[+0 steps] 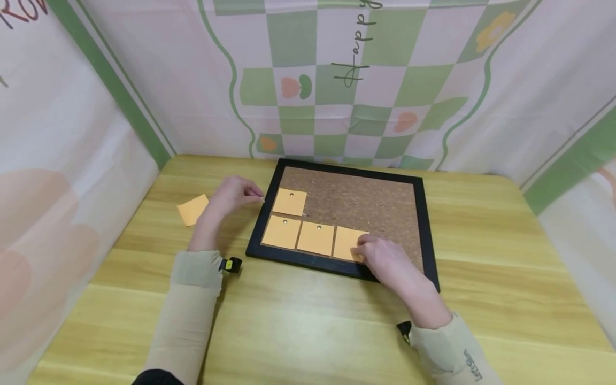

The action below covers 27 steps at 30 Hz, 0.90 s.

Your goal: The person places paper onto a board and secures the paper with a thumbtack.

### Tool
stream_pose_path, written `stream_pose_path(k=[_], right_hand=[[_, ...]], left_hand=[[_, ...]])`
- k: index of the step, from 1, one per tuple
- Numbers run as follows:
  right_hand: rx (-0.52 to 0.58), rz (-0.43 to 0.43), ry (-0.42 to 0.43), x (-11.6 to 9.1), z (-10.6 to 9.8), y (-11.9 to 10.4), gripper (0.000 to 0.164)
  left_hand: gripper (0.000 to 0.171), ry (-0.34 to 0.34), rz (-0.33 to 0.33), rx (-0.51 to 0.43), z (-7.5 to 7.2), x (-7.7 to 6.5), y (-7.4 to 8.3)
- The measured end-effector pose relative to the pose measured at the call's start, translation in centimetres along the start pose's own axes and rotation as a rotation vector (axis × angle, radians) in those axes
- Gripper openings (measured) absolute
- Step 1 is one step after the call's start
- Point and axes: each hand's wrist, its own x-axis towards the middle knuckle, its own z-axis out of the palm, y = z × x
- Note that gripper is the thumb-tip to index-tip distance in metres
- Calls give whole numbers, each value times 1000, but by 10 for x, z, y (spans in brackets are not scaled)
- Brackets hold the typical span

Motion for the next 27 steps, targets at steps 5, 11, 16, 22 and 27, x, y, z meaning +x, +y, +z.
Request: stream_pose_path(k=[5,11,16,22,27], right_hand=[[27,-10,1,-1,-1,0,30],[59,8,-54,-3,-6,1,31],[70,16,-73,-4,-6,1,30],[82,9,-74,-4,-5,2,30],[87,5,-91,-5,-6,4,31]], left_hand=[[21,-21,31,21,4,1,7],[20,-54,104,73,9,2,16],[23,-68,135,132,11,1,24],[22,-60,180,161,17,3,32],[19,-103,193,121,24,5,39]])
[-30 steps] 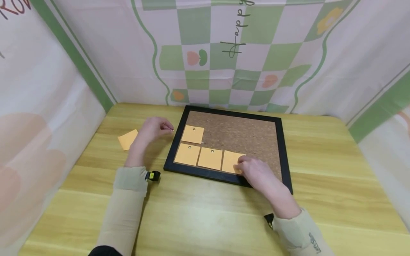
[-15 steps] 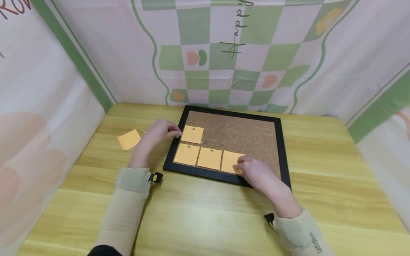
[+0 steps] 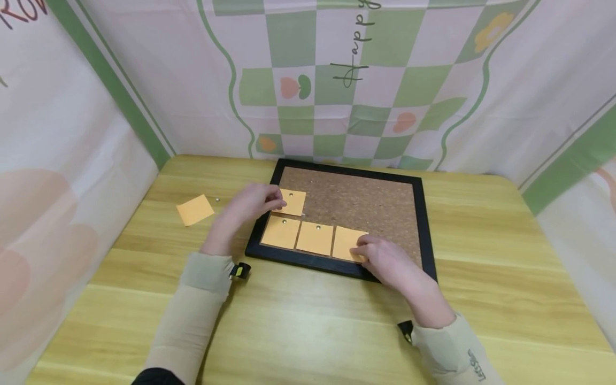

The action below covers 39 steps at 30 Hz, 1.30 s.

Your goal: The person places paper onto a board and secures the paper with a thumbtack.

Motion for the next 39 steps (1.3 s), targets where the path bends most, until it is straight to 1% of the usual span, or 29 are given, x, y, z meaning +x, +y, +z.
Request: stream_pose_path(k=[3,6,9,11,13,16,18,20,23,28,32,36,39], right_hand=[[5,0,-4,0,-1,1,31],[11,-9,5,0,-1,1,31],[18,-20,21,1,0,1,31],[19,-27,33,1,1,1,31],[22,-30,46,2,2,2,30],[30,-35,62,3,3,3,29],[39,-28,70,4,4,3,28],[40,-30,78,4,4,4,28],[26,-21,79,4,5,3,28],[-7,-3,62,3,3,3,30],[-14,-6,44,1,1,4,29],[5,-19,6,0,-2,5,25],[28,-30,-24,-1,-4,6,24]], left_hand=[[17,-3,34,-32,4,2,4],[16,22,85,-56,7,3,7],[14,49,119,-86,8,3,11],[13,58,122,-111,9,3,15],[12,62,107,-129,9,3,20],[14,73,101,-119,12,4,28],[14,78,116,-106,15,5,34],[14,75,157,-99,19,7,40],[14,47,207,-97,27,10,48],[16,-27,245,-87,42,14,61],[16,-95,285,-123,53,16,72],[14,-134,288,-134,61,17,80],[12,-138,254,-117,66,19,85]])
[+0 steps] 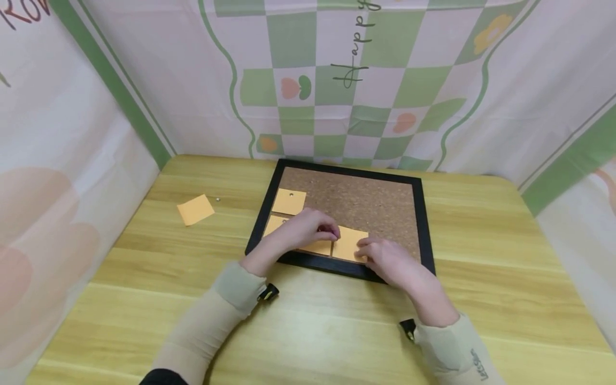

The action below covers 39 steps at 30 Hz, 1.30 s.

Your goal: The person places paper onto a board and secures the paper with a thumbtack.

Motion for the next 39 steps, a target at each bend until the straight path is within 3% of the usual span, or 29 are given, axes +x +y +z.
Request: stream_pose_path(k=[11,18,29,39], right_hand=[[9,-44,-3,-1,-1,1,24],[13,-79,12,-1,-2,1,25],[24,-69,5,-2,-2,3,24],[38,-46,-9,-3,-4,5,24]], left_hand=[[9,5,-203,63,15,26,15],[10,20,-233,47,22,37,18],[9,35,-277,-31,28,43,12],[10,-9,-338,13,26,52,18]])
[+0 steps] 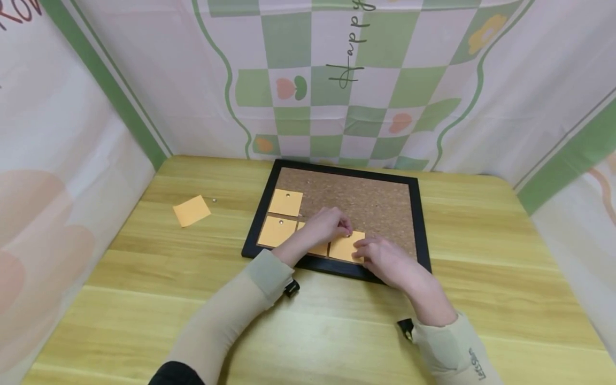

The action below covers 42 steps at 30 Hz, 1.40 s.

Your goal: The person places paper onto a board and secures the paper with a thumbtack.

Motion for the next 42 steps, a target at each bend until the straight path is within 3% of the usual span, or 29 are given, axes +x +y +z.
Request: stream_pose_path(k=[4,14,26,42], right_hand=[[9,9,-2,0,0,0,24],[19,22,-5,0,0,-2,23],[24,12,11,0,1,-1,23],[28,13,17,0,1,-1,22]], left_hand=[[10,-17,-16,-15,-2,1,2],[10,-10,26,-17,-3,2,-2],[12,-45,-46,-27,-7,4,2],[13,-123,-90,-35,-10,11,2]])
